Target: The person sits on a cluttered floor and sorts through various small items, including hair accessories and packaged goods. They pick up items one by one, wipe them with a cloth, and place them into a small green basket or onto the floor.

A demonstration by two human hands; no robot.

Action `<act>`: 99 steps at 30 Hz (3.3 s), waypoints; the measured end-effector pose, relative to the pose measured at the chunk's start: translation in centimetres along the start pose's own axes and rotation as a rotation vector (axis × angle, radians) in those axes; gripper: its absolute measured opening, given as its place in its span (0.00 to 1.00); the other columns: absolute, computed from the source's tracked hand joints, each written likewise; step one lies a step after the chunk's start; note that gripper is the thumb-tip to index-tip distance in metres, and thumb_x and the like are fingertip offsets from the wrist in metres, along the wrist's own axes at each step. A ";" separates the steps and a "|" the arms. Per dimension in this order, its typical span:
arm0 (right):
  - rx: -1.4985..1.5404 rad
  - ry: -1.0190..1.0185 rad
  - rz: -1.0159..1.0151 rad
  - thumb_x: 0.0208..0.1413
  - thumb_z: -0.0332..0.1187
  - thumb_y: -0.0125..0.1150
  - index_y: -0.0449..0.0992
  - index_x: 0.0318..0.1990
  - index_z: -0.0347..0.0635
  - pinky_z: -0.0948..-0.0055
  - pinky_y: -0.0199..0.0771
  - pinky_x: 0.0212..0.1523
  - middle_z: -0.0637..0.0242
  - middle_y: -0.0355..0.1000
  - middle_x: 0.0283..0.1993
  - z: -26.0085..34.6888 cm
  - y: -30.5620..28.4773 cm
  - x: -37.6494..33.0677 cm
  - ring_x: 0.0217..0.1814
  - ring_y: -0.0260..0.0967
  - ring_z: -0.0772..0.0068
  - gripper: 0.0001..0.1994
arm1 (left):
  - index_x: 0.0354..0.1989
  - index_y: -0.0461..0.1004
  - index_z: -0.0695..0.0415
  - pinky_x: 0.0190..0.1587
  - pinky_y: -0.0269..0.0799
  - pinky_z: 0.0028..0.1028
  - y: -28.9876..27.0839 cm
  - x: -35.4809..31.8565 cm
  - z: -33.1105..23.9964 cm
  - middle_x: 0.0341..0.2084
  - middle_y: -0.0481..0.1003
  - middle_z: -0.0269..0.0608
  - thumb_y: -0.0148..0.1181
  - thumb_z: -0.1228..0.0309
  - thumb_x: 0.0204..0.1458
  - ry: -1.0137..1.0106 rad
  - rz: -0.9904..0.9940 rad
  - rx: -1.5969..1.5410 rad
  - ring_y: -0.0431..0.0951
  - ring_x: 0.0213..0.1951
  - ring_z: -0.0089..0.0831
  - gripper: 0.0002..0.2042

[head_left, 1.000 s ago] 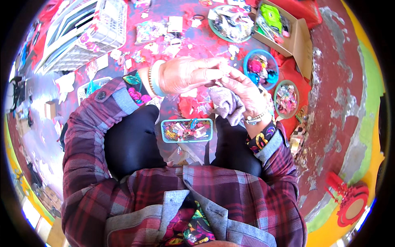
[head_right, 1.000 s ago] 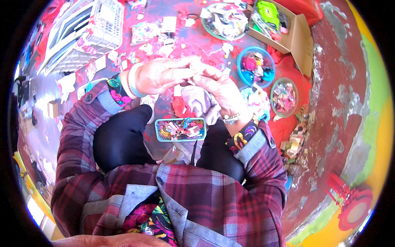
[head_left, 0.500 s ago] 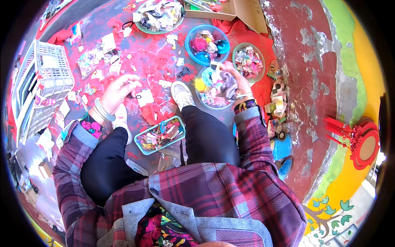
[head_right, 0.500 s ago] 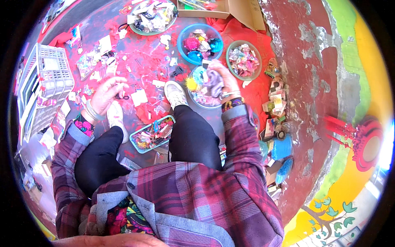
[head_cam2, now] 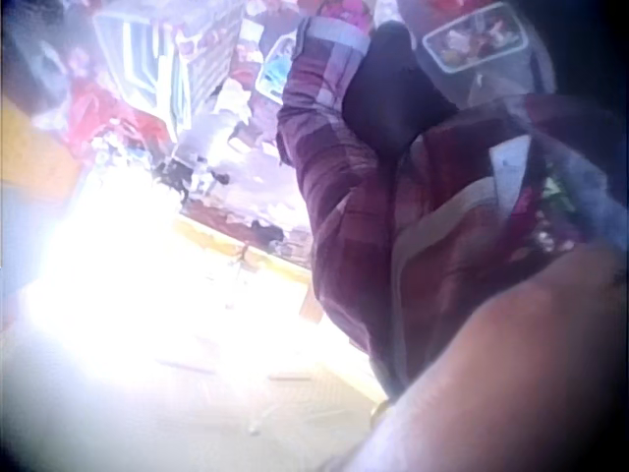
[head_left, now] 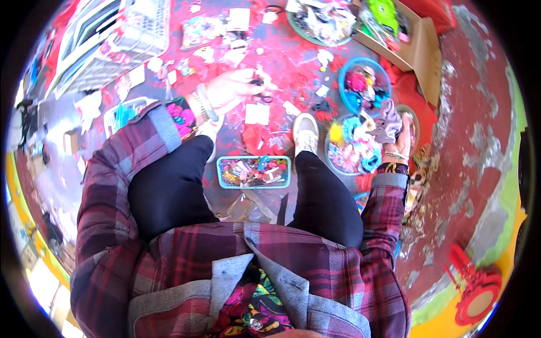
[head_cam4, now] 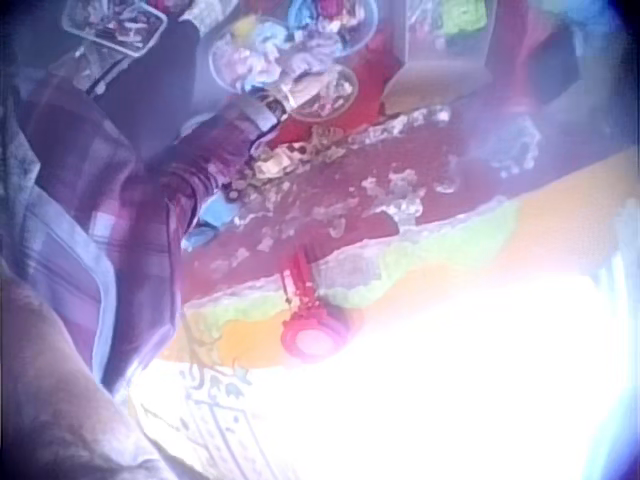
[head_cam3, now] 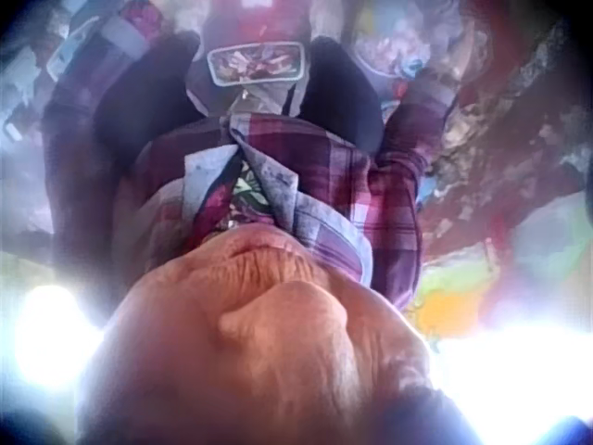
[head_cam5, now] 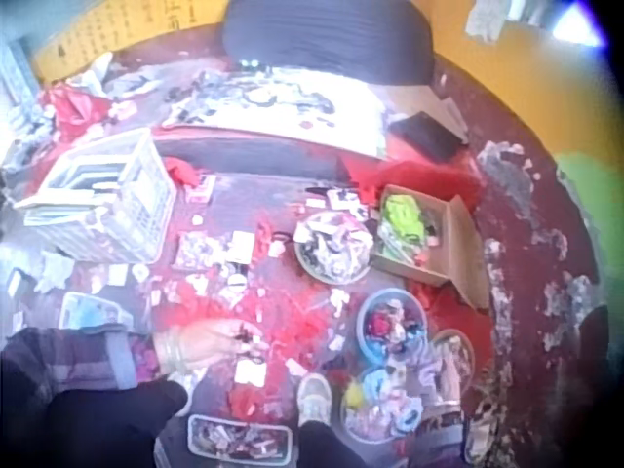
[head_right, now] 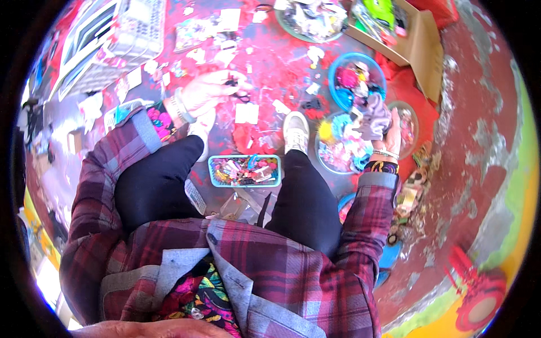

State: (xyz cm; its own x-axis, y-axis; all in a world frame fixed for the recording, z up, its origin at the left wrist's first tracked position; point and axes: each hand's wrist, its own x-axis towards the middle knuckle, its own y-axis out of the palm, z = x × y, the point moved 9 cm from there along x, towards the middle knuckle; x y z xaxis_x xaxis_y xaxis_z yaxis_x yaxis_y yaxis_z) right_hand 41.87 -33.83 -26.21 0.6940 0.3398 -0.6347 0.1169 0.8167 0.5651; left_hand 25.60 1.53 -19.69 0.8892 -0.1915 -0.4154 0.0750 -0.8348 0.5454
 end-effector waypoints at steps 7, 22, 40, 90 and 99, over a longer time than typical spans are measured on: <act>-0.434 -0.425 0.270 0.52 0.27 0.52 0.69 0.47 0.38 0.79 0.66 0.44 0.69 0.69 0.41 -4.1 22.9 -4.5 0.42 0.65 0.80 0.14 | 0.40 0.66 0.65 0.38 0.71 0.24 0.0 -0.6 0.3 0.35 0.72 0.44 0.50 0.76 0.51 -0.055 -0.062 -0.090 0.74 0.35 0.28 0.09; -1.159 -0.227 0.451 0.54 0.35 0.51 0.74 0.37 0.37 0.78 0.68 0.30 0.67 0.71 0.28 -16.4 24.5 -3.9 0.28 0.68 0.77 0.11 | 0.42 0.68 0.65 0.45 0.67 0.26 2.5 -3.3 1.5 0.35 0.72 0.43 0.46 0.75 0.52 -0.054 0.353 0.261 0.73 0.39 0.29 0.11; -1.652 -1.057 0.689 0.43 0.36 0.61 0.72 0.36 0.39 0.66 0.70 0.31 0.57 0.70 0.32 -16.3 32.2 -10.8 0.32 0.69 0.57 0.13 | 0.40 0.65 0.69 0.31 0.75 0.29 3.6 -4.7 2.2 0.29 0.73 0.52 0.36 0.64 0.57 -0.349 0.512 -0.477 0.76 0.32 0.39 0.18; -1.056 0.334 0.265 0.49 0.27 0.49 0.70 0.31 0.36 0.87 0.57 0.24 0.73 0.66 0.24 -13.7 27.4 -10.0 0.23 0.59 0.87 0.05 | 0.35 0.70 0.60 0.35 0.69 0.35 -43.2 -7.0 4.0 0.28 0.74 0.46 0.55 0.70 0.43 -0.401 -1.066 1.636 0.75 0.33 0.39 0.11; -1.009 0.327 0.228 0.49 0.29 0.49 0.70 0.31 0.35 0.84 0.60 0.19 0.70 0.66 0.23 -13.9 27.0 -10.2 0.18 0.60 0.83 0.06 | 0.29 0.70 0.57 0.14 0.58 0.24 -38.0 -12.5 4.4 0.17 0.70 0.36 0.59 0.63 0.42 0.110 -1.151 0.080 0.68 0.15 0.24 0.11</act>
State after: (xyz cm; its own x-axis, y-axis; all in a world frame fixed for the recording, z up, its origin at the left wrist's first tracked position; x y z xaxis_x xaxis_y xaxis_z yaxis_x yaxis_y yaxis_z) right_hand 28.08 -8.75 -11.76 0.3845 0.5184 -0.7638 -0.7327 0.6747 0.0890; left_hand 9.60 33.37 -38.45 0.3480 0.7457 -0.5683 0.8405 -0.5167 -0.1633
